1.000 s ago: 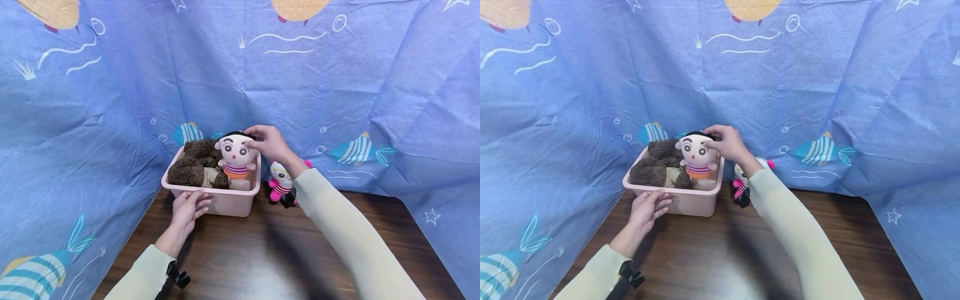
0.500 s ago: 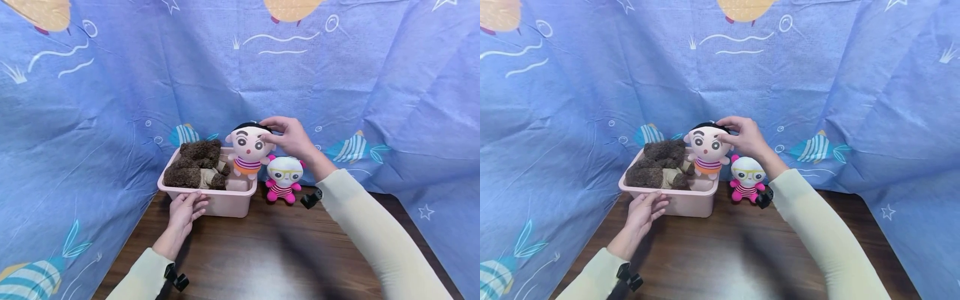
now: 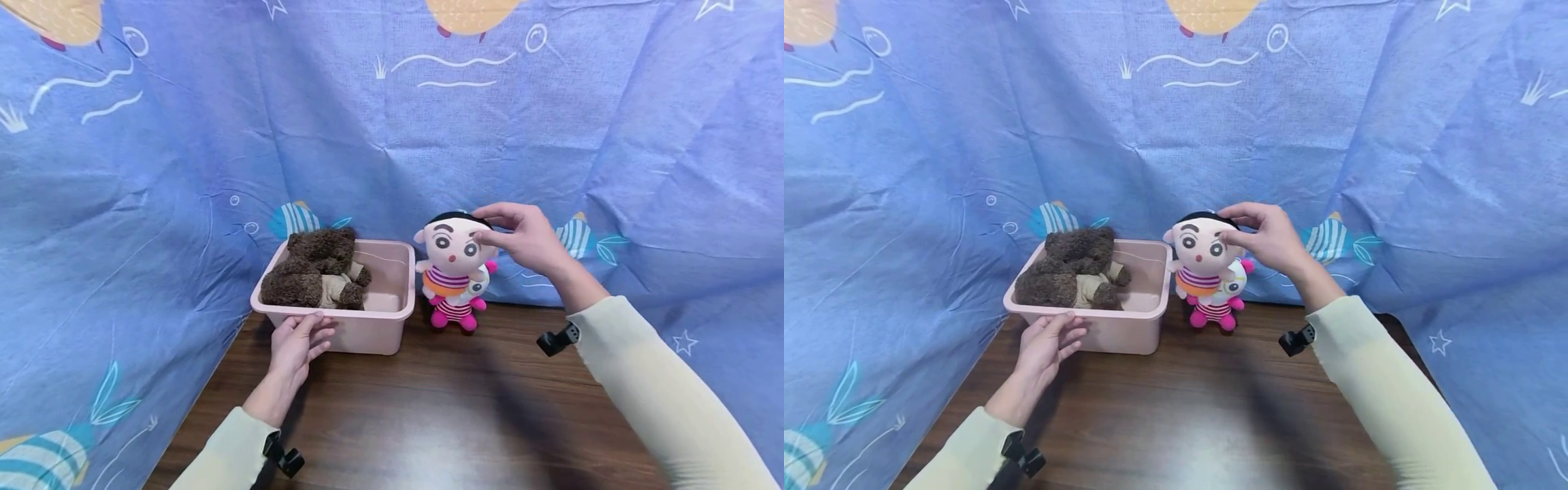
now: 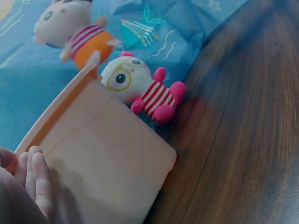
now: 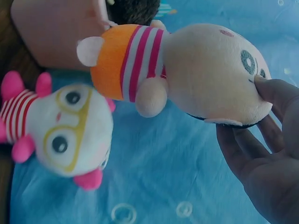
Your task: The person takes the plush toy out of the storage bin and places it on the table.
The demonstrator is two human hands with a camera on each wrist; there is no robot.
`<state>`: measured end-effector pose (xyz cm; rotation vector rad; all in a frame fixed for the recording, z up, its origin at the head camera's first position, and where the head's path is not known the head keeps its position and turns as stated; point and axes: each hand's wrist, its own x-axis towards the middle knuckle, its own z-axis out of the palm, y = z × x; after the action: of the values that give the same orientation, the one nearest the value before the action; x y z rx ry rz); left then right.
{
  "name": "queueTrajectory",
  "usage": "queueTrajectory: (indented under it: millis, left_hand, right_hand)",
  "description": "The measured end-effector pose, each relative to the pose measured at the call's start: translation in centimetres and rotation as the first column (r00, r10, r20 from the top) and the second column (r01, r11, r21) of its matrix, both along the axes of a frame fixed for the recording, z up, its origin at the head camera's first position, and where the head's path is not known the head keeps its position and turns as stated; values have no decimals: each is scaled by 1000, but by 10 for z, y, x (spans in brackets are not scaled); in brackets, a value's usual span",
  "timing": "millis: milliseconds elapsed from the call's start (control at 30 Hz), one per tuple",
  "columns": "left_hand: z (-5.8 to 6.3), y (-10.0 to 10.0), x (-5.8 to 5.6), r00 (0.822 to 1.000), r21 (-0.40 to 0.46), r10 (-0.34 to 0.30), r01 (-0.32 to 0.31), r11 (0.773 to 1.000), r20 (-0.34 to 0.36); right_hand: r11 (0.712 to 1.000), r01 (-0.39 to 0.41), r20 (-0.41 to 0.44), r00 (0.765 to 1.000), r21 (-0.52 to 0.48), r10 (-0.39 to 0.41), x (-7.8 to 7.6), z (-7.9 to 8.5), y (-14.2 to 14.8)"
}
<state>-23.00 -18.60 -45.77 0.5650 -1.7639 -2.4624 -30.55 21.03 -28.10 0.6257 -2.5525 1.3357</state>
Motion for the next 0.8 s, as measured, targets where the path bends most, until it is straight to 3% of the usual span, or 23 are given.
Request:
queueTrajectory:
  millis: [367, 800]
  left_hand:
    - [0, 0, 0, 1000, 12, 9, -9, 1000, -1]
    - [-1, 0, -1, 1000, 9, -2, 2, 1000, 3]
  right_hand:
    - [989, 115, 6, 993, 91, -116, 10, -23, 60]
    - [977, 166, 53, 983, 133, -174, 8, -54, 116]
